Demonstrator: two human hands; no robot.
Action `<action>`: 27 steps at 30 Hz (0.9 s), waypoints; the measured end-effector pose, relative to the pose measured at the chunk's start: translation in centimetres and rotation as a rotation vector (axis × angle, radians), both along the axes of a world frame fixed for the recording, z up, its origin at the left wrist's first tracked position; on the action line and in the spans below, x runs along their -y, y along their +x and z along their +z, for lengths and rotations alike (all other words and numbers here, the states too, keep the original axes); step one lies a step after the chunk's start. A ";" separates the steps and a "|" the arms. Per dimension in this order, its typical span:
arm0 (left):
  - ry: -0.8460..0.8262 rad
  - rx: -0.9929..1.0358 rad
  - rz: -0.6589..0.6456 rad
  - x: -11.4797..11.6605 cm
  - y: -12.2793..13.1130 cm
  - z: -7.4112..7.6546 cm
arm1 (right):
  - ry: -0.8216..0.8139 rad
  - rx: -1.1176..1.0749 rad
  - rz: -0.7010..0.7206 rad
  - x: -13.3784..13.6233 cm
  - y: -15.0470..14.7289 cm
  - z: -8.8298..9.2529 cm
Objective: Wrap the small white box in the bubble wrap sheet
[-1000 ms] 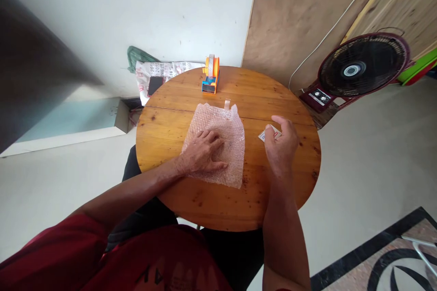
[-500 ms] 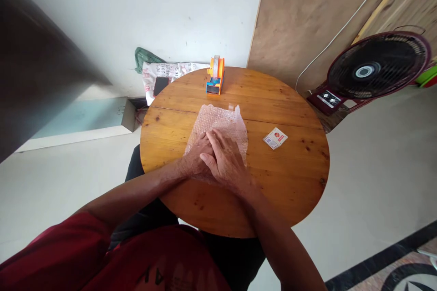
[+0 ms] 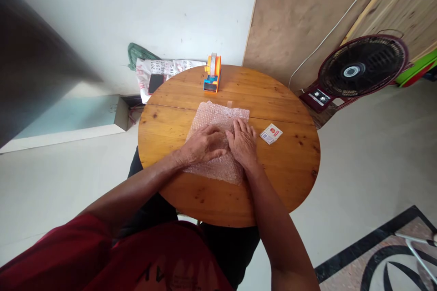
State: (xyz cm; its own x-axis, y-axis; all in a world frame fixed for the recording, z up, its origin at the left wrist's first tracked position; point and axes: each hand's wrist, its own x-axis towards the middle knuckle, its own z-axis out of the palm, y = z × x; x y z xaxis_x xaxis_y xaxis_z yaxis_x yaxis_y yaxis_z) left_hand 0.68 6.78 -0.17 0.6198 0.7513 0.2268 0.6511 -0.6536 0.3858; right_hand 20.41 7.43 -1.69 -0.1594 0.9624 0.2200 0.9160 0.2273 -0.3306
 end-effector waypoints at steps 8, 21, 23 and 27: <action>-0.004 -0.116 0.269 -1.4 -1.3 -0.6 | -0.033 0.115 -0.027 0.1 -0.4 0.0; -0.051 -0.128 0.241 -1.6 -1.8 -1.0 | -0.018 0.137 -0.070 0.3 0.6 0.3; -0.039 -0.116 0.244 -1.6 -1.8 -1.2 | -0.009 0.158 -0.076 0.5 0.4 0.4; 0.013 -0.067 0.250 -1.4 -1.5 -1.3 | 0.002 0.181 -0.062 0.7 0.3 0.7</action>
State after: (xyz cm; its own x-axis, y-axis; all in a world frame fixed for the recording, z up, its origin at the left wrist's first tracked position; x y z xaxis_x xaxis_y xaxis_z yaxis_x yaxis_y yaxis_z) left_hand -0.80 8.22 -1.45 0.4296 0.8802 0.2016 0.8168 -0.4740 0.3290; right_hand 20.73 6.78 -1.04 -0.1374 0.9712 0.1949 0.9727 0.1695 -0.1588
